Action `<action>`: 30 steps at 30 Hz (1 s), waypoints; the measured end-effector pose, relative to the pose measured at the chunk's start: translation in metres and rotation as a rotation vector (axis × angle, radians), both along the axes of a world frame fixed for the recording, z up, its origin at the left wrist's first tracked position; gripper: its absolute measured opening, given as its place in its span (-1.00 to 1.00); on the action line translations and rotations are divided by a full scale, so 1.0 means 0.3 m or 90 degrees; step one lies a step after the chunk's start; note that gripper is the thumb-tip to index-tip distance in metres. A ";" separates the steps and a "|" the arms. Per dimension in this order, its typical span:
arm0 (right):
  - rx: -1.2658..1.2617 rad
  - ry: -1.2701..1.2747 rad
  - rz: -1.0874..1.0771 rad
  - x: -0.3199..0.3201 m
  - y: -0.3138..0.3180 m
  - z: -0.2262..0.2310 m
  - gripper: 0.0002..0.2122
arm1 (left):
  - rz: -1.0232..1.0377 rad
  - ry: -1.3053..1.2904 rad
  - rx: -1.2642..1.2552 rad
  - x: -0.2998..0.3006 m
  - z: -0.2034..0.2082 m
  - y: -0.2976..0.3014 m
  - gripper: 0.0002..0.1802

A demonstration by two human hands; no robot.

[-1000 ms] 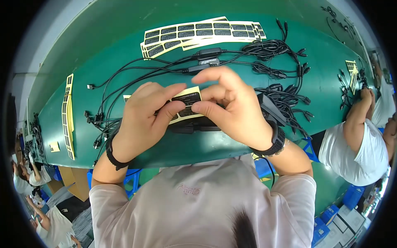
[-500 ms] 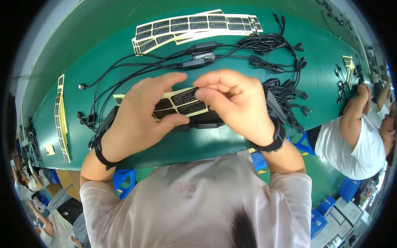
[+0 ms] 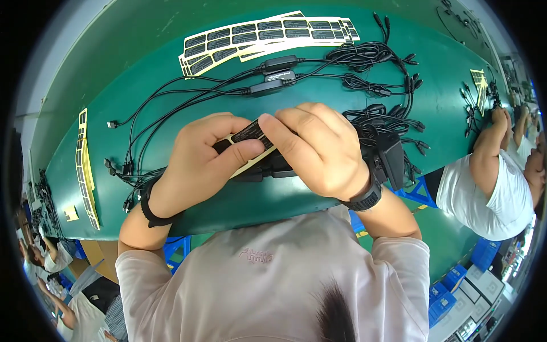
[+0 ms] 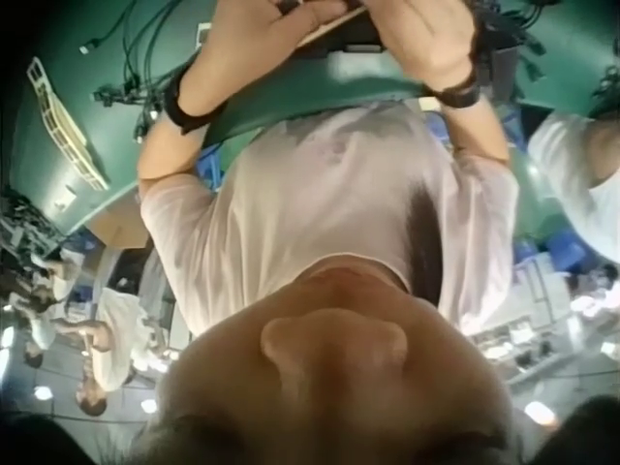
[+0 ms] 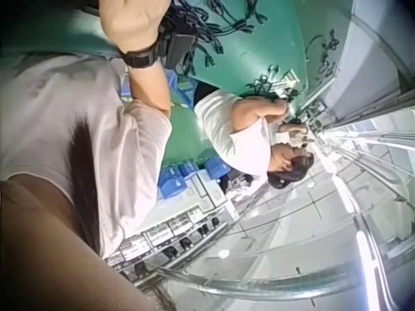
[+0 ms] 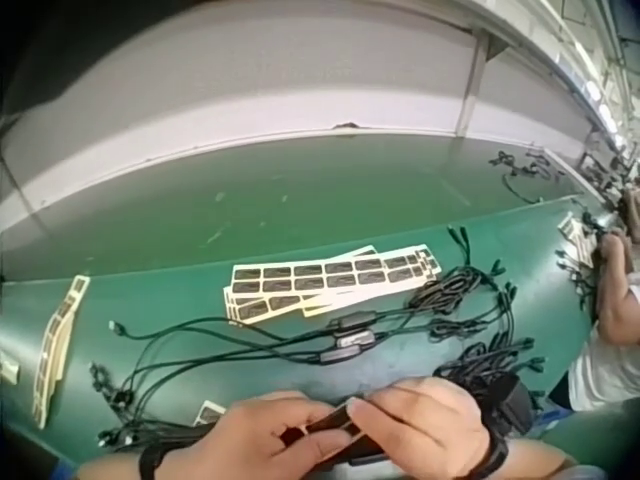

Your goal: The person picks up a cable and moves it to the side, then peels a sticker from a sheet and applies it to the rectangular component of a cable. The person repeats this process for several more cables before moving the sheet of stickers.

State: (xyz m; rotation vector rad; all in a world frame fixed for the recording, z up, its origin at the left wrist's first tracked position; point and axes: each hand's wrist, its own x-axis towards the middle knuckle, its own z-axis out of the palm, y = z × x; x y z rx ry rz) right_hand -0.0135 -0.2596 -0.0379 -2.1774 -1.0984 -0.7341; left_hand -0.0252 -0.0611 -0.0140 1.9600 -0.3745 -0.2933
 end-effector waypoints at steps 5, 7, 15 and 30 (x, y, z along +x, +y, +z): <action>0.038 0.029 0.010 0.003 0.001 -0.003 -0.69 | -0.022 0.104 -0.052 0.015 0.004 0.011 -0.74; 0.044 0.079 0.004 -0.003 0.004 0.016 -0.71 | -0.034 0.075 -0.042 0.005 0.001 0.011 -0.73; 0.061 0.053 -0.001 -0.014 0.003 -0.003 -0.70 | -0.012 0.130 -0.103 0.000 -0.004 -0.005 -0.75; 0.036 0.056 -0.003 -0.013 -0.010 0.007 -0.68 | -0.039 -0.035 -0.024 -0.014 -0.022 -0.015 -0.77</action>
